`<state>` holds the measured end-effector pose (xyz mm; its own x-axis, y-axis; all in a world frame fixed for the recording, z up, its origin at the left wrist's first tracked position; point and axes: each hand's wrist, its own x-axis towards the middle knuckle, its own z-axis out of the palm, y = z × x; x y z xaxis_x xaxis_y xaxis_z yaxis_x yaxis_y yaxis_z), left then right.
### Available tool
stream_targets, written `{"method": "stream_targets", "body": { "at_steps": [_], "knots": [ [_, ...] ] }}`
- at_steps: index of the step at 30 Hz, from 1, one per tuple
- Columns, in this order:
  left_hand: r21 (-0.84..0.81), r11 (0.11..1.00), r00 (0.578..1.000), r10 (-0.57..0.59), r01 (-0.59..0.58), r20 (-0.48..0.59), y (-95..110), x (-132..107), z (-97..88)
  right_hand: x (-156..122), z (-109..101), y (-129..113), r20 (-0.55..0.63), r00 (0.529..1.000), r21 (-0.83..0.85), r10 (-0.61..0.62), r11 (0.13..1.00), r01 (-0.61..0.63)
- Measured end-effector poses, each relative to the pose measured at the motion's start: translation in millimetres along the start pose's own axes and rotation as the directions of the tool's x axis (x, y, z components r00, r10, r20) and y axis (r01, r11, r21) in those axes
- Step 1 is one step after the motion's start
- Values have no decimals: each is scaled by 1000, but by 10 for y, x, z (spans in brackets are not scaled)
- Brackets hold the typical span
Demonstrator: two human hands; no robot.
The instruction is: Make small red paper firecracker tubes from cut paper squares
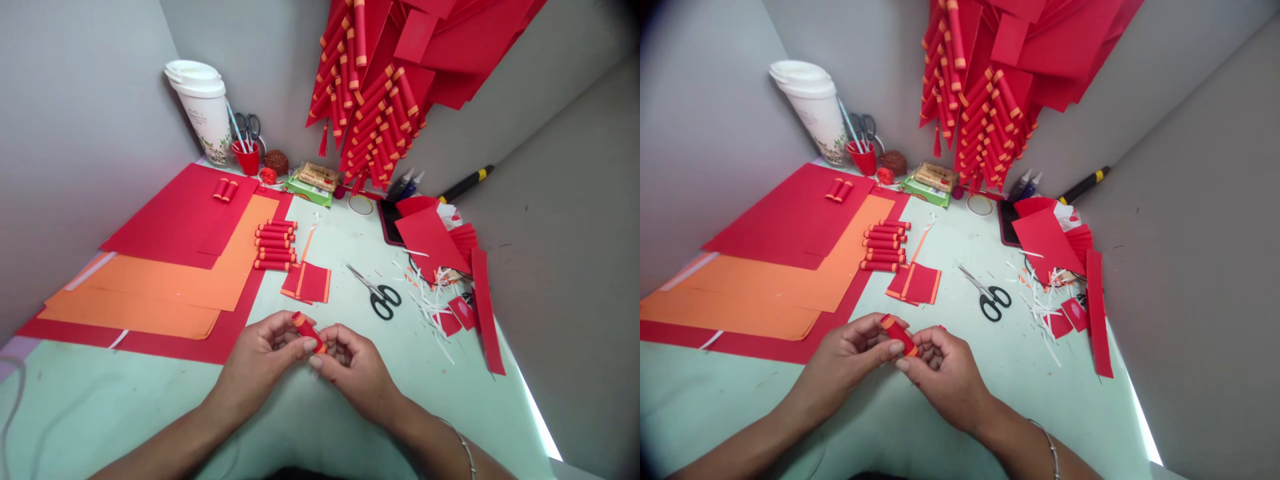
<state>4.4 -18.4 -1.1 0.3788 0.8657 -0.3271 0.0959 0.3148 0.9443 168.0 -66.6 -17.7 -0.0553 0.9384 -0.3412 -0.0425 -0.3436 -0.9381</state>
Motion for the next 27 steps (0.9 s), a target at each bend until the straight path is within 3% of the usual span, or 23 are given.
{"method": "stream_targets", "body": {
  "at_steps": [8,13,20,27],
  "knots": [
    [-18,1000,1000,-24,24,0,13,17,15,16,-7,11,-11,1000,-19,3,1000,-3],
    [-15,1000,998,-28,27,-63,-2,43,-16,13,-7,33,-22,1000,-62,0,998,-1],
    [-63,998,999,10,-12,-43,-32,69,-62,43,-12,90,-35,999,59,26,998,-24],
    [-23,1000,998,20,-21,-59,-57,64,-65,49,-37,86,-12,1000,65,15,998,-14]
  ]
}}
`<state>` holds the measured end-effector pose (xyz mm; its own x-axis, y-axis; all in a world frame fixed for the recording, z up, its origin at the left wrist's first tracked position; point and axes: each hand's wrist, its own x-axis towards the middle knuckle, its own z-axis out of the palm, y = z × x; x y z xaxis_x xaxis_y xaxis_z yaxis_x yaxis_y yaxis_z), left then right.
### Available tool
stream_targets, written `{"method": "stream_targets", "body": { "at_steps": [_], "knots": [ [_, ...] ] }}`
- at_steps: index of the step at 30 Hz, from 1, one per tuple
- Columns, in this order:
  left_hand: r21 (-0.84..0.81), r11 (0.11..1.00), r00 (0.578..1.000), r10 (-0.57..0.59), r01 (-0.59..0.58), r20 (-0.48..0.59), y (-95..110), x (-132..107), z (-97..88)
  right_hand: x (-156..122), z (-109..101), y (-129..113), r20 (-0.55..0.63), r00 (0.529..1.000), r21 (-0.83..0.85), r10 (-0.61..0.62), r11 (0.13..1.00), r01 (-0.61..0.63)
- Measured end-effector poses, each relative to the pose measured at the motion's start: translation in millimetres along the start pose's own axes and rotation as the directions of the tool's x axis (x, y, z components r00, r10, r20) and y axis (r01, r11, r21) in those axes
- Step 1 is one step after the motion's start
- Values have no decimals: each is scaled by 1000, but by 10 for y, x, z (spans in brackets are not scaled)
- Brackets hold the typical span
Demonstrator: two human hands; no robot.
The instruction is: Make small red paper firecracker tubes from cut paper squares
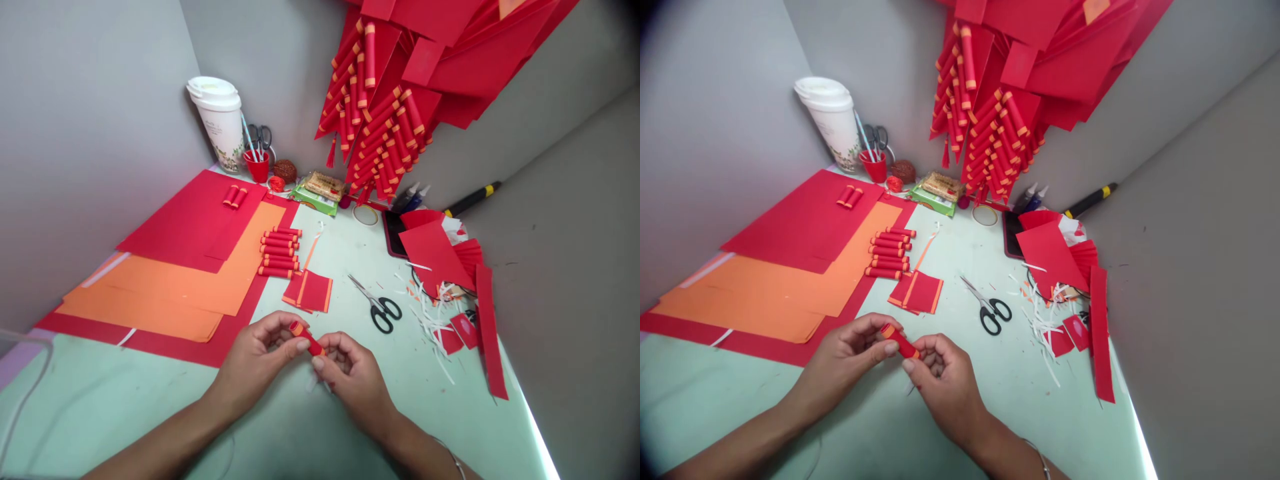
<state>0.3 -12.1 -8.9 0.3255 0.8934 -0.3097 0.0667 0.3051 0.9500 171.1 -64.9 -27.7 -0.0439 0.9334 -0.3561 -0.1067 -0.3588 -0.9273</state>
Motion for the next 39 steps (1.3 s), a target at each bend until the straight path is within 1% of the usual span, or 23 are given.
{"method": "stream_targets", "body": {
  "at_steps": [6,11,13,17,21,26,28,32,36,39],
  "knots": [
    [56,997,999,48,-46,-23,28,-5,-29,-6,-46,30,-12,999,-107,-30,994,29],
    [50,997,997,64,-62,-38,44,-20,-35,0,-32,2,-63,997,-129,-46,991,38],
    [45,997,997,66,-65,-30,36,-23,-33,5,-21,-3,-77,993,-171,-92,982,77],
    [40,997,998,66,-66,-9,29,-23,-25,15,-16,15,-93,971,-270,-222,944,190],
    [50,996,997,74,-74,-3,42,-19,-21,17,-21,29,-111,946,-301,-306,917,261],
    [91,991,995,96,-95,-13,60,-16,-14,22,-29,23,-100,908,-359,-406,866,347],
    [78,993,995,94,-92,-15,66,-20,-8,26,-35,28,-102,905,-355,-413,865,355],
    [60,995,997,75,-74,-17,62,-34,-8,28,-52,36,-108,914,-328,-391,882,338],
    [146,984,994,108,-103,-21,43,-40,-22,24,-66,12,-78,900,-391,-429,843,369],
    [149,983,994,106,-103,-12,43,-47,-22,24,-67,-1,-79,887,-405,-456,827,389]
  ]
}}
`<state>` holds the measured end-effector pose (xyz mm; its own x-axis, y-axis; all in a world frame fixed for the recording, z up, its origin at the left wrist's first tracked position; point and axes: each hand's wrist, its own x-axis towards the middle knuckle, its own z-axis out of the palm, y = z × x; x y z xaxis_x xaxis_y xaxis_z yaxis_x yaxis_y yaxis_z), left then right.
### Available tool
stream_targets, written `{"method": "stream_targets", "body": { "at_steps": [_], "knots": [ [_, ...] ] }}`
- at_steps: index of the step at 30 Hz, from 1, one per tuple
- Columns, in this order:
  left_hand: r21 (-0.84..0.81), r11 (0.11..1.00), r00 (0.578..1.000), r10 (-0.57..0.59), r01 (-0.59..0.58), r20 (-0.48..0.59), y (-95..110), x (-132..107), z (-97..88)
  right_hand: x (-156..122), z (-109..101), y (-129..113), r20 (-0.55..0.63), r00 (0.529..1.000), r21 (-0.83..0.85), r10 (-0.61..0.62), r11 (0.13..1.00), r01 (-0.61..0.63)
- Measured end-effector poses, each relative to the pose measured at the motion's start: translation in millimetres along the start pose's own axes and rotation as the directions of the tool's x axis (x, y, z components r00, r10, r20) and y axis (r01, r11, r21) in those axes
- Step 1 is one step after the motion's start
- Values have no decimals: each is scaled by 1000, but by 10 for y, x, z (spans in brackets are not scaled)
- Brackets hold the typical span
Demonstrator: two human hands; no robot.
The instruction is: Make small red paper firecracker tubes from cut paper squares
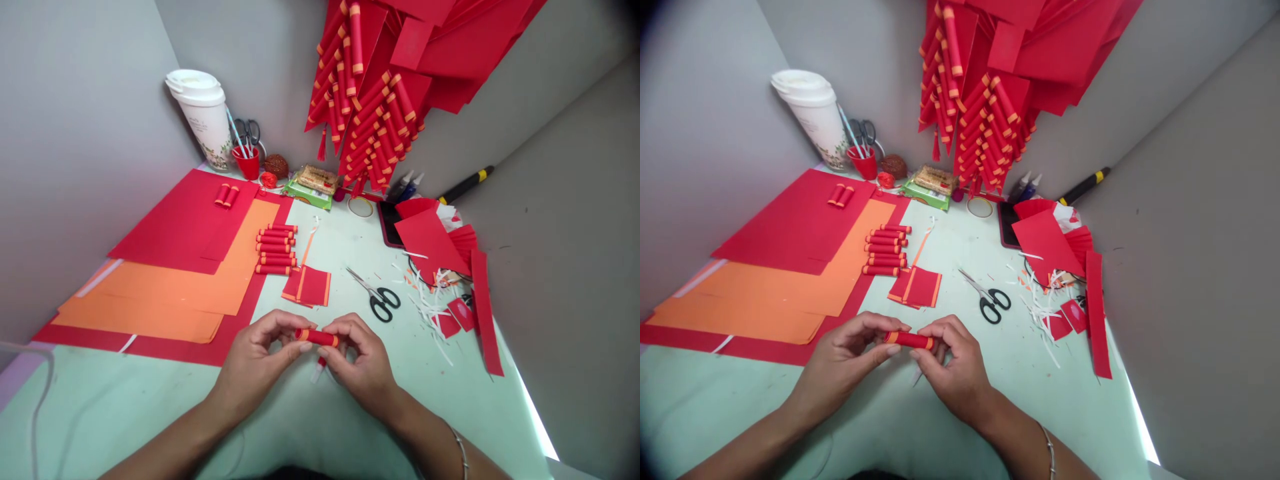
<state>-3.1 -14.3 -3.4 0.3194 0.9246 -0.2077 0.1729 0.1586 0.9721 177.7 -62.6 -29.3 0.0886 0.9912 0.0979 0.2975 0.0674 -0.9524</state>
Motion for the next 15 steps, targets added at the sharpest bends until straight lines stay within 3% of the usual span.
{"method": "stream_targets", "body": {
  "at_steps": [7,10,15],
  "knots": [
    [-137,988,998,-67,67,10,3,-2,7,6,2,19,-120,990,-61,-73,996,66],
    [-118,990,997,-75,72,-22,-2,16,-5,19,-5,30,-122,989,-105,-81,992,68],
    [-109,986,992,-127,128,16,-2,33,-17,31,4,54,-104,992,-139,-77,988,62]
  ]
}}
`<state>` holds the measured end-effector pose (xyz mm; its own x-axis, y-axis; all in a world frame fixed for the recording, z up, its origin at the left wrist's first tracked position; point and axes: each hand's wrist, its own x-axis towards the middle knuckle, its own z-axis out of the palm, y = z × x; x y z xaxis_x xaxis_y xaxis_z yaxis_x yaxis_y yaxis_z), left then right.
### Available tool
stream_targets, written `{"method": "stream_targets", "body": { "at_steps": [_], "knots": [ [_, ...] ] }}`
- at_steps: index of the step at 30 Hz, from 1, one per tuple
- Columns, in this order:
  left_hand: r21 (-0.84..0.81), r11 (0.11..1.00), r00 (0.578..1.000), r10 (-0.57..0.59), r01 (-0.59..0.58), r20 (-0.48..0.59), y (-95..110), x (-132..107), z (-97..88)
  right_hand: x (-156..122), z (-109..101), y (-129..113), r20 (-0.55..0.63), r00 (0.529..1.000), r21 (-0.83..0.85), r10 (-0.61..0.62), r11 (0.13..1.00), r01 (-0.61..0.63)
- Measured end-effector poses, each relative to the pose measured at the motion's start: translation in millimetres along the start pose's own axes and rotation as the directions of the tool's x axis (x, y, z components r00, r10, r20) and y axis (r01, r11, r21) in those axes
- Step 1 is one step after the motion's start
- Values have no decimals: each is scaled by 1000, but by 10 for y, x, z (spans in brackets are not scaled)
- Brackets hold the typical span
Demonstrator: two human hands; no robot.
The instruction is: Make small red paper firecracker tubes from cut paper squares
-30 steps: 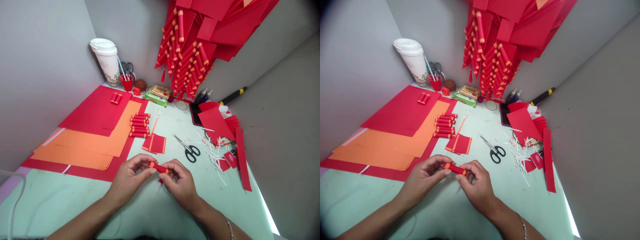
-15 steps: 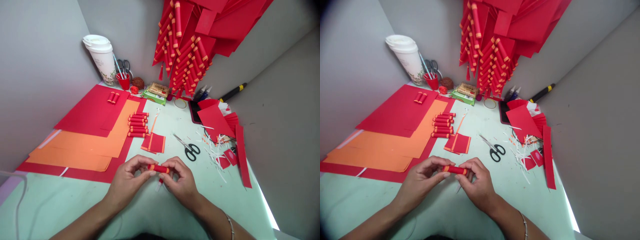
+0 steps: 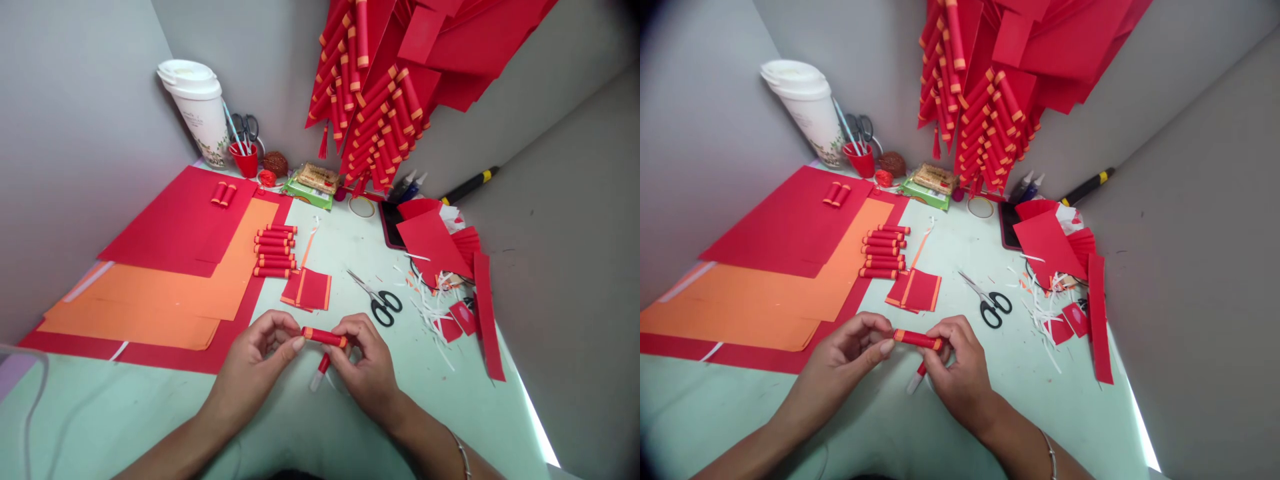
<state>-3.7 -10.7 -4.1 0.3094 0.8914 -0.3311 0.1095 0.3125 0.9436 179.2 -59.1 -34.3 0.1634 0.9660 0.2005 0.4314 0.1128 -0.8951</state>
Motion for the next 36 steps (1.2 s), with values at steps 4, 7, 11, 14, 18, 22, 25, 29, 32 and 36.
{"method": "stream_targets", "body": {
  "at_steps": [4,7,11,14,18,22,25,29,32,36],
  "knots": [
    [40,999,999,-35,34,25,-18,1,-4,-2,19,17,5,1000,-6,-16,1000,16],
    [75,996,999,-46,44,26,-32,7,-6,-1,24,28,-1,999,-15,-35,999,35],
    [44,997,998,-67,66,16,-24,9,7,-7,25,40,-8,997,-29,-71,997,71],
    [21,997,997,-79,80,-16,1,5,18,-21,25,44,17,995,-33,-99,995,99],
    [39,994,995,-100,101,-28,41,8,17,-36,26,48,60,994,-21,-96,995,97],
    [69,991,993,-117,118,-20,45,24,1,-42,22,43,76,996,11,-41,999,41],
    [88,991,995,-104,103,-3,19,38,-9,-40,17,31,82,996,36,21,999,-24],
    [75,992,995,-103,102,3,-11,49,-11,-34,15,19,89,993,49,78,995,-82],
    [63,991,993,-120,120,7,-11,49,-11,-29,15,20,95,991,66,94,993,-100],
    [57,990,992,-127,126,26,5,45,-17,-20,15,25,97,990,76,98,991,-106]
  ]
}}
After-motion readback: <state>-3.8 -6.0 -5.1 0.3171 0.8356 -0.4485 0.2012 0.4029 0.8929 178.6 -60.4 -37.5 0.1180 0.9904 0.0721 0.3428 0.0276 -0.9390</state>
